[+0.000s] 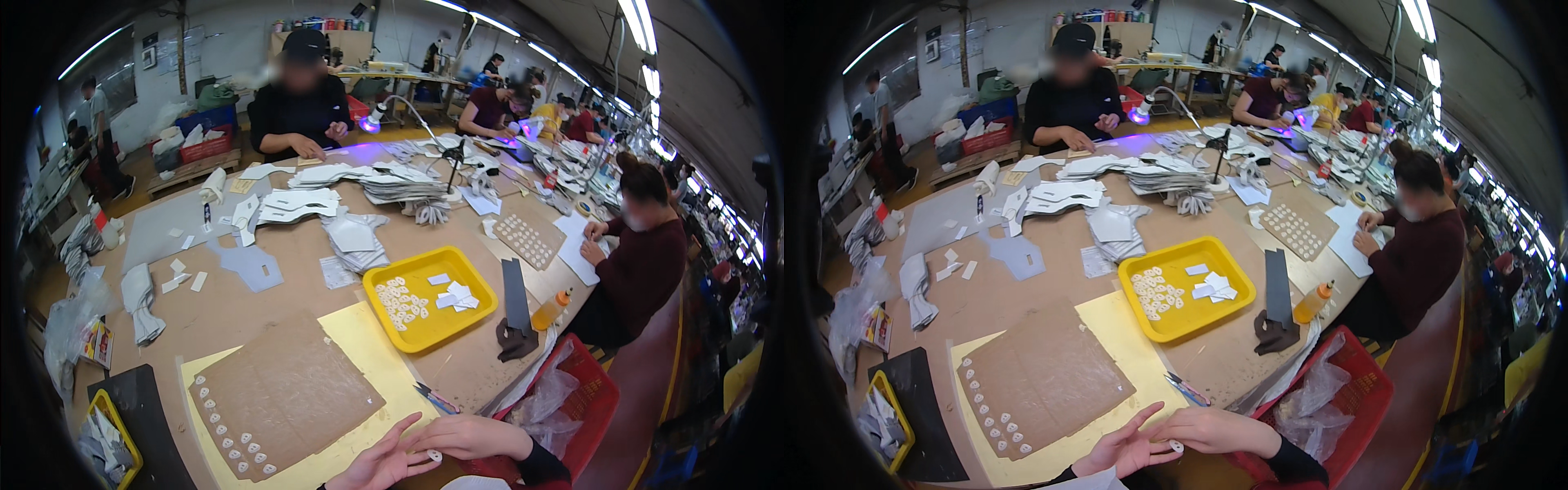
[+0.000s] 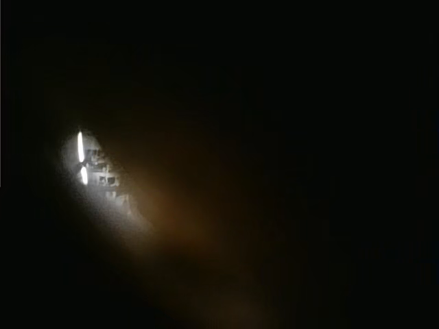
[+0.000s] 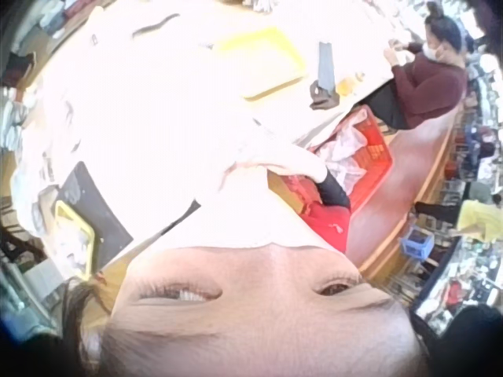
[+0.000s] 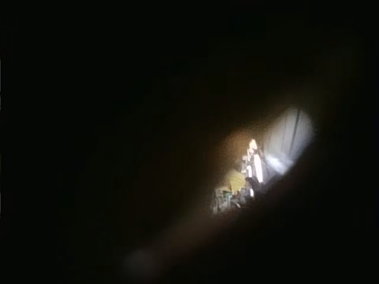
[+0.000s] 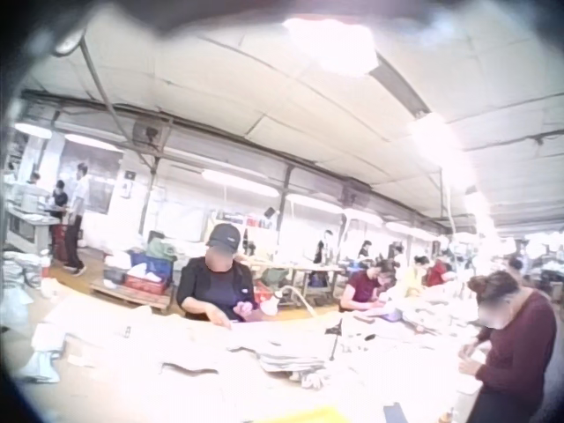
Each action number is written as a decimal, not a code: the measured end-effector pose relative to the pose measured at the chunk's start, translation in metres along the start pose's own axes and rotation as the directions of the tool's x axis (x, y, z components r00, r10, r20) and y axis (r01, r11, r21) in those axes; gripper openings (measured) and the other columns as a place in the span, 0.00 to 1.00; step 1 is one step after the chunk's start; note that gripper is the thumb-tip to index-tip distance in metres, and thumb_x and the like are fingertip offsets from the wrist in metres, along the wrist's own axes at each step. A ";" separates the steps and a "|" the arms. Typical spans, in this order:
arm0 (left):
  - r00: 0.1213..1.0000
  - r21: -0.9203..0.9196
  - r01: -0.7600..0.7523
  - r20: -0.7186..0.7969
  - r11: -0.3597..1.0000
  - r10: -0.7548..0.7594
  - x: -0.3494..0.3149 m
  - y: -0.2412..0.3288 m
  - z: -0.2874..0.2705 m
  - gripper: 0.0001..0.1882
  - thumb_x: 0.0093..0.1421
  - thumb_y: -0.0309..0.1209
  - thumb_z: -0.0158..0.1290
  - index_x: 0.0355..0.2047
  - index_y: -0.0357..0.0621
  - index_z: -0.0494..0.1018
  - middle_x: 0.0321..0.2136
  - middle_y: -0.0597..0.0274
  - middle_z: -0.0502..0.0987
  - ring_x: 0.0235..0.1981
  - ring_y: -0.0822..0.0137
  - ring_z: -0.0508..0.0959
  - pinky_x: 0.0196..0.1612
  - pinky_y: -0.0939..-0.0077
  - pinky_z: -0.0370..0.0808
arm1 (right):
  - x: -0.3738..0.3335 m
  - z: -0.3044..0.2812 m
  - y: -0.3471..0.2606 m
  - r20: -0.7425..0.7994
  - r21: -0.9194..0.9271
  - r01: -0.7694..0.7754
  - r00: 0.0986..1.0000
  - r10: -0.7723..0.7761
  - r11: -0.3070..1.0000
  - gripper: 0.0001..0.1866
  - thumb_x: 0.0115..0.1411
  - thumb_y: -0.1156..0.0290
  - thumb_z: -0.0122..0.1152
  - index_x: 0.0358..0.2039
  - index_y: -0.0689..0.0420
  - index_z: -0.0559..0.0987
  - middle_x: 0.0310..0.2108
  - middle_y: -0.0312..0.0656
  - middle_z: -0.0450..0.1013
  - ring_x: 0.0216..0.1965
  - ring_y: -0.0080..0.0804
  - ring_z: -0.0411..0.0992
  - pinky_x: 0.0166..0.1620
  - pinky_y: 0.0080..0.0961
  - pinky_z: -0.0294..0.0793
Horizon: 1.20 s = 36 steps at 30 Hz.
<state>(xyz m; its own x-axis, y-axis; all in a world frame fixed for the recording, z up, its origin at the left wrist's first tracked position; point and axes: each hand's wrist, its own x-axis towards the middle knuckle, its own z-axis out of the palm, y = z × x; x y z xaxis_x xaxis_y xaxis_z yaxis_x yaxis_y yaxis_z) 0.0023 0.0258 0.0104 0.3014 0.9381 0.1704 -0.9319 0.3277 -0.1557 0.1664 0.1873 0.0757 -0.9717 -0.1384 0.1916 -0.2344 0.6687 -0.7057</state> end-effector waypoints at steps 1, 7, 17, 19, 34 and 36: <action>0.999 -0.018 0.007 0.041 1.000 -0.006 0.002 0.000 0.001 0.36 0.70 0.45 0.44 0.73 0.55 0.41 0.71 0.45 0.45 0.66 0.39 0.59 0.69 0.41 0.55 | -0.003 0.000 -0.001 0.006 0.013 -0.014 1.000 0.013 1.000 0.15 0.64 0.77 0.54 0.52 0.60 0.76 0.48 0.46 0.75 0.49 0.42 0.74 0.51 0.35 0.73; 0.990 0.182 0.006 -0.143 0.983 0.021 0.005 0.003 0.022 0.34 0.71 0.45 0.42 0.72 0.53 0.43 0.73 0.50 0.40 0.66 0.40 0.59 0.70 0.42 0.54 | -0.010 0.006 0.001 -0.022 -0.035 -0.022 1.000 0.021 0.999 0.15 0.63 0.76 0.56 0.51 0.58 0.78 0.42 0.44 0.75 0.46 0.40 0.74 0.51 0.35 0.73; 0.886 0.499 0.040 -0.418 0.866 0.201 0.005 -0.003 0.008 0.32 0.71 0.44 0.44 0.69 0.47 0.50 0.72 0.50 0.47 0.67 0.48 0.61 0.69 0.46 0.57 | 0.001 0.009 -0.008 -0.013 -0.211 -0.053 0.999 0.052 0.976 0.20 0.56 0.75 0.59 0.51 0.56 0.78 0.41 0.39 0.75 0.45 0.36 0.74 0.50 0.32 0.71; 0.886 0.506 0.031 -0.413 0.862 0.211 0.006 -0.004 -0.005 0.31 0.70 0.43 0.44 0.68 0.46 0.52 0.71 0.50 0.48 0.67 0.50 0.61 0.69 0.48 0.58 | -0.002 0.009 -0.011 -0.017 -0.210 -0.072 0.997 0.070 0.975 0.21 0.55 0.76 0.59 0.51 0.55 0.78 0.43 0.39 0.76 0.45 0.36 0.74 0.51 0.33 0.70; 0.915 0.534 0.112 -0.385 0.838 0.123 -0.002 0.000 -0.048 0.22 0.71 0.30 0.44 0.62 0.32 0.60 0.65 0.44 0.61 0.68 0.55 0.60 0.71 0.59 0.58 | -0.066 -0.051 -0.047 -0.844 -0.469 -0.510 0.500 -0.196 0.721 0.14 0.44 0.82 0.70 0.34 0.54 0.82 0.32 0.39 0.77 0.28 0.35 0.73 0.36 0.25 0.70; 0.918 0.537 0.112 -0.377 0.836 0.119 -0.001 0.000 -0.046 0.22 0.71 0.30 0.44 0.62 0.32 0.60 0.65 0.44 0.61 0.68 0.56 0.60 0.71 0.60 0.57 | -0.075 -0.057 -0.037 -0.905 -0.387 -0.542 0.379 -0.195 0.745 0.12 0.46 0.83 0.70 0.32 0.58 0.80 0.32 0.41 0.76 0.30 0.35 0.73 0.37 0.26 0.71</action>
<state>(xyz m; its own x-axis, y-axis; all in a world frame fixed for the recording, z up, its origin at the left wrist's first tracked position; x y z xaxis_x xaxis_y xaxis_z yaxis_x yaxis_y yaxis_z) 0.0115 0.0299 -0.0344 0.2422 0.9428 -0.2293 -0.8537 0.3193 0.4114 0.2498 0.2148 0.1264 -0.2945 0.4784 0.8273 0.3642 0.8566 -0.3656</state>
